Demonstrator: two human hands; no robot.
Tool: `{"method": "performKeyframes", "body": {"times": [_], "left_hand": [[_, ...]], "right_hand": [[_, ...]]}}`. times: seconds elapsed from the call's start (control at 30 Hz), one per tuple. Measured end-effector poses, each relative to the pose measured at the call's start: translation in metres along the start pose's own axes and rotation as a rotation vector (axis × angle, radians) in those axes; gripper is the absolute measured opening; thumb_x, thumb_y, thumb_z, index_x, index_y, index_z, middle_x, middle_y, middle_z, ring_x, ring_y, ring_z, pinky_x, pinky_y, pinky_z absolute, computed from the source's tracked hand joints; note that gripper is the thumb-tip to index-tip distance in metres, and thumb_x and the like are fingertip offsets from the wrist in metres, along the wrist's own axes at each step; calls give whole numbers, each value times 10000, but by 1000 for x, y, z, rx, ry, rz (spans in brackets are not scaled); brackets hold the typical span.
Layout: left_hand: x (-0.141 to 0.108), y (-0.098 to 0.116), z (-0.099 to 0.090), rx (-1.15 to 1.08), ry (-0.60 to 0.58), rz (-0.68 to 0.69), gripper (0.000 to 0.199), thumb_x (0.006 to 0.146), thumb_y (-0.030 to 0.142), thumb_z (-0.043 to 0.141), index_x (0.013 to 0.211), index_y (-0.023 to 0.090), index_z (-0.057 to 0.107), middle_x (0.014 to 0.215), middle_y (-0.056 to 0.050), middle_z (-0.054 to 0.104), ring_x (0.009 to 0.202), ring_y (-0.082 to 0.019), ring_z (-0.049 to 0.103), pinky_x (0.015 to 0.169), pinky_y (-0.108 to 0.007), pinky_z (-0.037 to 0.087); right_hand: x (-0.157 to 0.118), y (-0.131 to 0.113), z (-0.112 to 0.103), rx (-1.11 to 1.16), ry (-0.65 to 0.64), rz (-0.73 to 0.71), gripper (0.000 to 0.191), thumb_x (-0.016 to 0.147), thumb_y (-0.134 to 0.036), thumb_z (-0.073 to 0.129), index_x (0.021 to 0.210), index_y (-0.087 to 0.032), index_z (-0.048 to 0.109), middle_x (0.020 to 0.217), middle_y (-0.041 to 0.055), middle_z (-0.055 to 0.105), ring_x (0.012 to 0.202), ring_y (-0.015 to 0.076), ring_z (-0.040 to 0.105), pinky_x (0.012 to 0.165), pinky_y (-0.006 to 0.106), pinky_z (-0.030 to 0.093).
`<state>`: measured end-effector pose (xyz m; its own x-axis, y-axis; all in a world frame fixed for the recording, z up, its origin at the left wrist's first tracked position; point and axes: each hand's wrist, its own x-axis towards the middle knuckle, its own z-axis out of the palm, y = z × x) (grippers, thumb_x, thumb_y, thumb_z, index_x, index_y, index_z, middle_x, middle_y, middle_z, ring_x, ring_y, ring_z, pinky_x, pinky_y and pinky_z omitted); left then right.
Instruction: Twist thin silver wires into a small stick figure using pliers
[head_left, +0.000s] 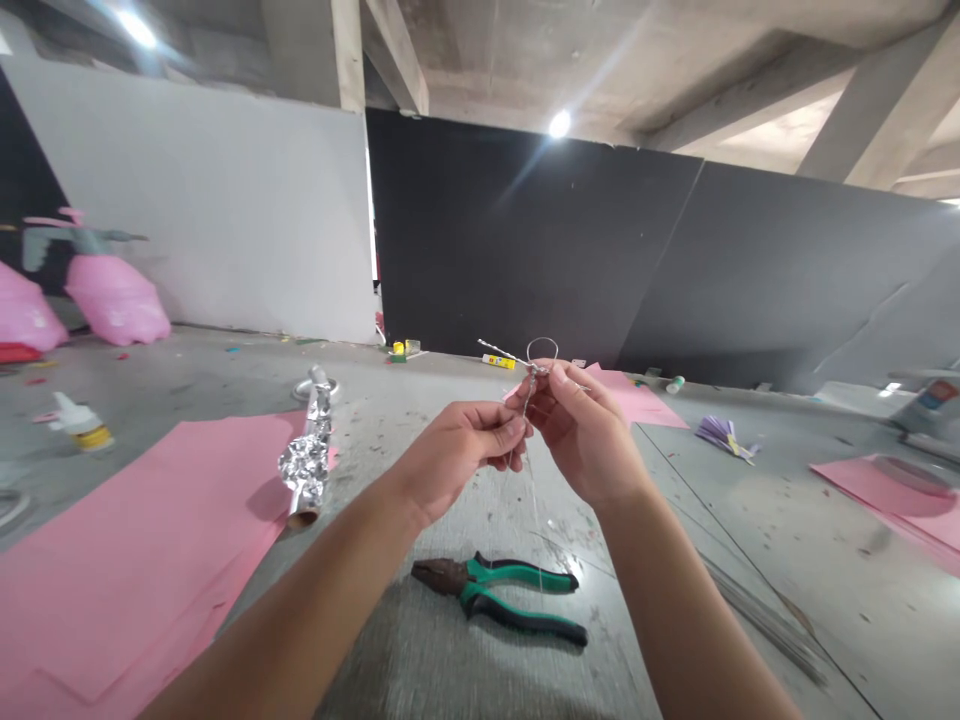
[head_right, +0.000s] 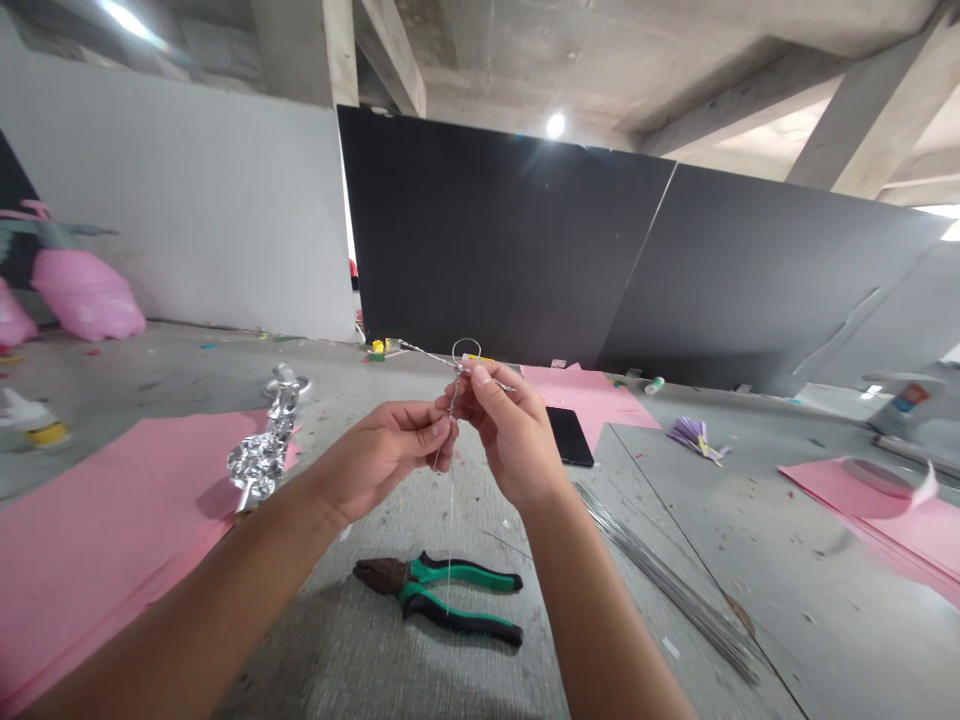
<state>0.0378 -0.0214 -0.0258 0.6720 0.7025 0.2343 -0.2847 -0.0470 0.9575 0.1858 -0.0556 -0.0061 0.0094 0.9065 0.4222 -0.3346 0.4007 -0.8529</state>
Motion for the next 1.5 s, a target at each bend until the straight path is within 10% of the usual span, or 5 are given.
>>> {"method": "performKeyframes", "body": {"times": [0.37,0.57,0.8,1.07,1.5], "left_hand": [[0,2,-1,20,97,-27,182,850,300,666,753,147,667,641,3,579,638,-122,526,687,-299,371],[2,1,0,106,185,-5,199,822,326,679,735,148,668,635,11,575,621,-120,503,666,-301,365],[4,1,1,195,257,-2,207,810,348,681,749,150,674,645,12,571,622,-119,488,653,-295,372],[1,3,-1,166,262,-4,182,808,323,687,739,155,685,654,6,584,639,-118,519,674,-296,390],[1,2,-2,215,116,37,225,862,312,624,684,173,635,652,11,559,673,-141,487,701,-315,361]], "right_hand": [[14,14,-17,-356,599,-56,223,769,-299,694,924,-215,556,809,-9,553,680,127,553,615,298,443],[1,-2,-7,-444,380,-456,136,855,-299,600,965,-226,565,744,-16,509,648,124,503,598,293,425],[-2,-5,-7,-663,310,-509,269,806,-329,673,1023,-228,550,830,-4,529,647,121,520,579,289,435],[13,-6,-50,-1287,740,-303,148,744,-171,583,887,-192,617,857,53,624,627,162,555,696,400,448],[-2,-9,-9,-1169,228,-529,206,888,-207,550,1001,-136,707,834,59,714,723,148,627,675,314,509]]}}
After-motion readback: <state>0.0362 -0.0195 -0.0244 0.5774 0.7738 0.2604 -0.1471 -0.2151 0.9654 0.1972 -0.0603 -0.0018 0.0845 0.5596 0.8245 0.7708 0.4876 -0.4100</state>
